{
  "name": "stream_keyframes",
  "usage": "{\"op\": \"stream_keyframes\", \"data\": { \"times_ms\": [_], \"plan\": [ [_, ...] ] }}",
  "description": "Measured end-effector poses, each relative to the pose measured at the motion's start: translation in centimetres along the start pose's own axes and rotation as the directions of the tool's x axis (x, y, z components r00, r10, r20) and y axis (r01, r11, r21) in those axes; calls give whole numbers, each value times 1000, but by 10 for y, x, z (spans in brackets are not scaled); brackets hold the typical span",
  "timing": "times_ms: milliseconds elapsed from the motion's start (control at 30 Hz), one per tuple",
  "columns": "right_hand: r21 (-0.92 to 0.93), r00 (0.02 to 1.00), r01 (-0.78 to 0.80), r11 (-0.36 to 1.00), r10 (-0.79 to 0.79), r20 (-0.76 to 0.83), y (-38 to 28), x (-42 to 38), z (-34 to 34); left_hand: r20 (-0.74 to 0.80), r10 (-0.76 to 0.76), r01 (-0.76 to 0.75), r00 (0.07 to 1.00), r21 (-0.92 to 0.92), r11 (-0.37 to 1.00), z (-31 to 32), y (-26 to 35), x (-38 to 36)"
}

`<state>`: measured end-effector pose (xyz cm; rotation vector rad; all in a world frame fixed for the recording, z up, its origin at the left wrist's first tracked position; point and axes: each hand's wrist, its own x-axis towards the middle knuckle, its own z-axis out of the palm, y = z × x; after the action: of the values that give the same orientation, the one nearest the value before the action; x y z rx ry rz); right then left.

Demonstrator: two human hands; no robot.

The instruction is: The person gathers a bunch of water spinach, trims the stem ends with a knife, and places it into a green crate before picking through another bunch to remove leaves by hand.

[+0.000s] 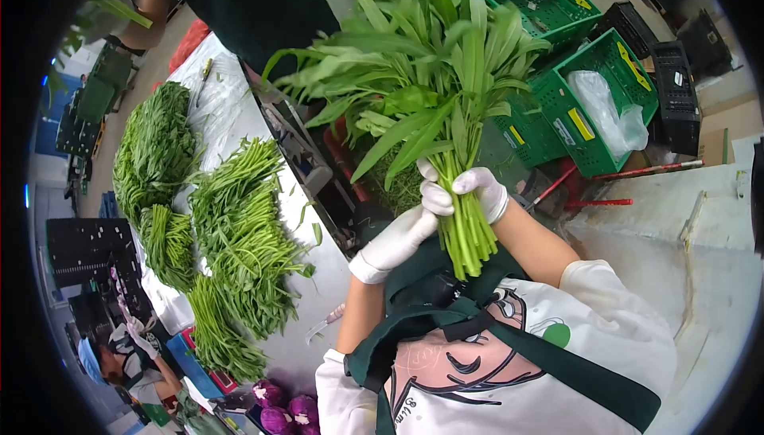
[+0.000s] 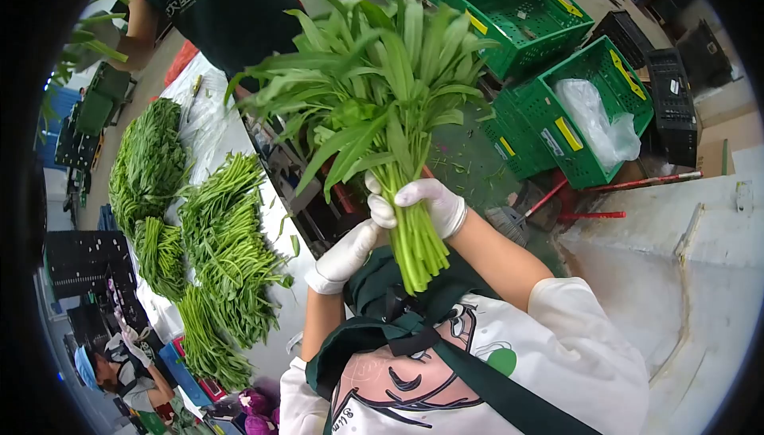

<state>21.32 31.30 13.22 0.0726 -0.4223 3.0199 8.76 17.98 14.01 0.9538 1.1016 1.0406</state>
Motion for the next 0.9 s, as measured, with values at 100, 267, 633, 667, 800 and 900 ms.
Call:
{"op": "stream_keyframes", "data": {
  "times_ms": [100, 267, 633, 667, 800, 900],
  "plan": [
    [-189, 996, -4, 982, -13, -88, 1, 14, 4, -293, 115, -203, 949, -290, 935, 22, -7, 3],
    [-507, 958, 8, 862, -152, -243, 21, 23, -2, -438, -49, -214, 898, -531, 820, 38, -12, -7],
    [-921, 955, -295, 254, 93, -280, 11, 20, -18, -488, -348, 47, 801, -527, 849, 38, -12, -19],
    [-957, 958, -286, 42, -9, -286, 20, 23, -22, -525, -347, 29, 777, -520, 853, 31, -27, -18],
    [-775, 814, -570, -273, -62, -577, 11, 14, -8, -813, -201, -20, 547, -252, 968, 14, -65, -15],
    [-921, 906, -336, -199, -337, -257, 23, 15, 0, -835, -153, -31, 528, -199, 980, 17, -69, -15]
  ]
}}
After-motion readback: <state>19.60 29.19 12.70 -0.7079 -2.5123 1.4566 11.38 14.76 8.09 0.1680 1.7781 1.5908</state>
